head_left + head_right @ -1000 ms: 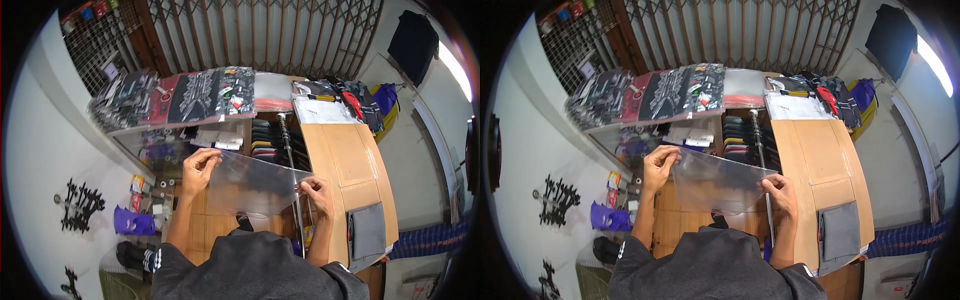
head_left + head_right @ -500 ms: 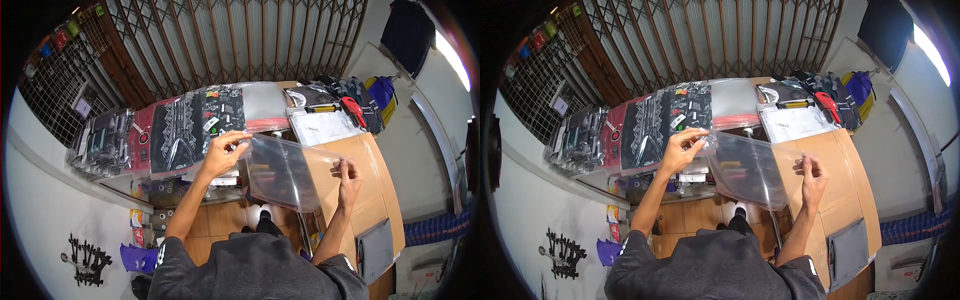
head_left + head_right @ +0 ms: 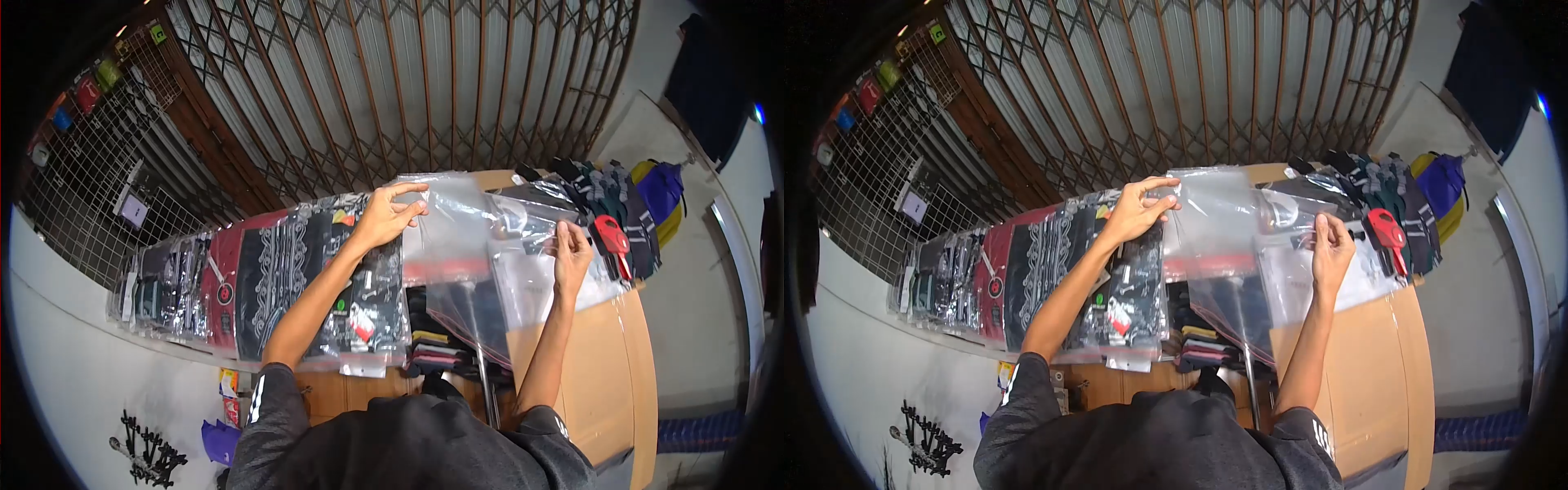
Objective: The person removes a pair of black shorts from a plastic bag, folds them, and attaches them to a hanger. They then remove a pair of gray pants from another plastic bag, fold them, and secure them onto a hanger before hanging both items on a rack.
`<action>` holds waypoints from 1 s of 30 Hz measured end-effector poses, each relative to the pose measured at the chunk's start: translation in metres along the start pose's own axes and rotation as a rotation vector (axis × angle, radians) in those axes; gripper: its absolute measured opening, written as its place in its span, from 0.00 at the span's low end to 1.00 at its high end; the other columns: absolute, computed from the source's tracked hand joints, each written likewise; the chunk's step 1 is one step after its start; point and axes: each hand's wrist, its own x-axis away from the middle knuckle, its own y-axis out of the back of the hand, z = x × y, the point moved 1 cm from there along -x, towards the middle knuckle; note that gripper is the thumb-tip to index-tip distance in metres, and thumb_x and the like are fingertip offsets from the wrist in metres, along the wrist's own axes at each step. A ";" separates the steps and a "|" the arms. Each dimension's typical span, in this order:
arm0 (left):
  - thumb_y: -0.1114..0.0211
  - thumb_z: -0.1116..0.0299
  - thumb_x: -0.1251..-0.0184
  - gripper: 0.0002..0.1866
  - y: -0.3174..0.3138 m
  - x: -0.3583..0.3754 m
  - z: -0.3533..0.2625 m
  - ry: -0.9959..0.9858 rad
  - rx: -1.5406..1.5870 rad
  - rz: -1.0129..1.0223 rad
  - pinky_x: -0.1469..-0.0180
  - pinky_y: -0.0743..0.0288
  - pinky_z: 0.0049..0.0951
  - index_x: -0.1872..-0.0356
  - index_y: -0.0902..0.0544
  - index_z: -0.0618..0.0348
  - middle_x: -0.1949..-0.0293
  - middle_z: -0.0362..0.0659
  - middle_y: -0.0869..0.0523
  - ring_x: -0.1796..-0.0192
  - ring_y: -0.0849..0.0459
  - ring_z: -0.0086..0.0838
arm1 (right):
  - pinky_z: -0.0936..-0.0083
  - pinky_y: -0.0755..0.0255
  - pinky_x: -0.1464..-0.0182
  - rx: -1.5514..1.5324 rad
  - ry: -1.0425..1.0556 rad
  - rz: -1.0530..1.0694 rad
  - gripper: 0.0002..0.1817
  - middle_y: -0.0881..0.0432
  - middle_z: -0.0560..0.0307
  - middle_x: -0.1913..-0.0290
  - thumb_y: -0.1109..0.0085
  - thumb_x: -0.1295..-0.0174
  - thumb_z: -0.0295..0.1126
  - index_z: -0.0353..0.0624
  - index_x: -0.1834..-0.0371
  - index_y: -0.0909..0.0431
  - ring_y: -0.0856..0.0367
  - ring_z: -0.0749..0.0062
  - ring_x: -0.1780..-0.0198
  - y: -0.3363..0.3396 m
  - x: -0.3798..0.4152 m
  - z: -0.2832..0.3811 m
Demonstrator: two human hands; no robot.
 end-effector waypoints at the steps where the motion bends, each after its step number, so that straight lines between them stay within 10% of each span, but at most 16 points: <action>1: 0.33 0.71 0.25 0.21 0.007 -0.022 0.012 0.042 -0.026 -0.005 0.60 0.16 0.21 0.35 0.21 0.68 0.38 0.47 0.19 0.50 0.09 0.32 | 0.85 0.28 0.71 0.010 -0.014 0.005 0.14 0.15 0.61 0.68 0.37 0.25 0.36 0.35 0.50 0.16 0.18 0.82 0.71 -0.012 -0.023 -0.013; 6: 0.33 0.71 0.26 0.23 0.034 -0.118 0.063 0.064 -0.055 -0.125 0.55 0.14 0.24 0.33 0.23 0.69 0.40 0.52 0.16 0.49 0.10 0.32 | 0.84 0.26 0.62 0.212 0.114 -0.049 0.19 0.12 0.58 0.62 0.35 0.28 0.34 0.30 0.43 0.18 0.20 0.82 0.66 -0.078 -0.124 -0.094; 8: 0.32 0.72 0.27 0.25 0.047 -0.153 0.093 0.112 -0.112 -0.165 0.54 0.14 0.24 0.32 0.25 0.70 0.39 0.53 0.16 0.52 0.09 0.32 | 0.70 0.25 0.42 0.339 0.107 -0.052 0.27 0.14 0.38 0.44 0.34 0.33 0.33 0.30 0.33 0.25 0.15 0.61 0.47 -0.103 -0.123 -0.086; 14: 0.30 0.70 0.30 0.28 0.079 -0.222 0.184 0.334 -0.231 -0.201 0.58 0.18 0.22 0.32 0.25 0.72 0.38 0.53 0.16 0.64 0.11 0.26 | 0.53 0.40 0.25 0.589 0.222 0.274 0.33 0.26 0.30 0.31 0.32 0.38 0.30 0.37 0.28 0.29 0.31 0.35 0.28 -0.135 -0.045 -0.152; 22: 0.27 0.63 0.36 0.38 0.091 -0.235 0.278 0.371 -0.777 -0.273 0.32 0.26 0.41 0.28 0.30 0.69 0.31 0.63 0.25 0.36 0.19 0.47 | 0.30 0.49 0.25 0.721 0.040 0.561 0.32 0.36 0.31 0.24 0.34 0.35 0.33 0.46 0.26 0.30 0.42 0.26 0.24 -0.154 0.046 -0.216; 30: 0.39 0.54 0.28 0.46 -0.040 -0.113 0.170 0.551 -0.996 0.565 0.25 0.47 0.70 0.20 0.52 0.71 0.20 0.72 0.56 0.23 0.44 0.73 | 0.38 0.52 0.21 0.604 -0.088 0.513 0.28 0.32 0.38 0.25 0.39 0.32 0.30 0.47 0.28 0.28 0.39 0.35 0.22 -0.163 0.053 -0.231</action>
